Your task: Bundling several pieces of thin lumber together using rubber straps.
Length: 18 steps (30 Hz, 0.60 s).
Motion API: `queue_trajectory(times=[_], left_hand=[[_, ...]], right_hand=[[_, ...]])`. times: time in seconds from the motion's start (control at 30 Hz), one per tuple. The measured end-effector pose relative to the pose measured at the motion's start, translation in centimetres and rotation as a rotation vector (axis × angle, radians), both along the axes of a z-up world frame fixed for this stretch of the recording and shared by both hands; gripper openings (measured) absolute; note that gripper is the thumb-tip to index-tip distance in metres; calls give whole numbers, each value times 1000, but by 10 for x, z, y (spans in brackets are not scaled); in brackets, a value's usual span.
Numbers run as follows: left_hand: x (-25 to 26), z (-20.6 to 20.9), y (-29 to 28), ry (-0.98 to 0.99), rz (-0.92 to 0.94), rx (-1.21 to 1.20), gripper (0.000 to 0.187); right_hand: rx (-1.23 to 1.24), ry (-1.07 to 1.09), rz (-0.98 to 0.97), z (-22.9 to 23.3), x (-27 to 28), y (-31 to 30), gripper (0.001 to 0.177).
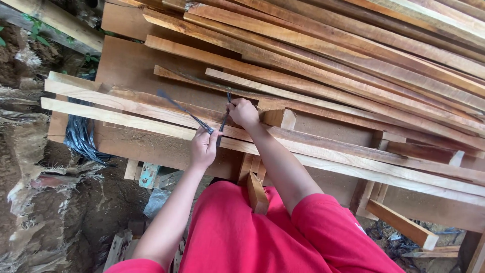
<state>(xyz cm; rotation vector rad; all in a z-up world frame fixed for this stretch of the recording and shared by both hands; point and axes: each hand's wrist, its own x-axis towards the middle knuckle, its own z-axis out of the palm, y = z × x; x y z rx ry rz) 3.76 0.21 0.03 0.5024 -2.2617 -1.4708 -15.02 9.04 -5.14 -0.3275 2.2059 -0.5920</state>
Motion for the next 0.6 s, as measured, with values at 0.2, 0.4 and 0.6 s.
queue_trajectory(times=[0.2, 0.4, 0.6], left_hand=[[-41, -13, -2, 98, 79, 470, 47], [-24, -3, 14, -27, -53, 185, 45], [1, -46, 20, -167, -189, -40, 40]], right_hand=[[35, -27, 5, 1, -2, 3, 32], [158, 24, -32, 0, 8, -4, 29], [94, 45, -75, 0, 6, -5, 24]])
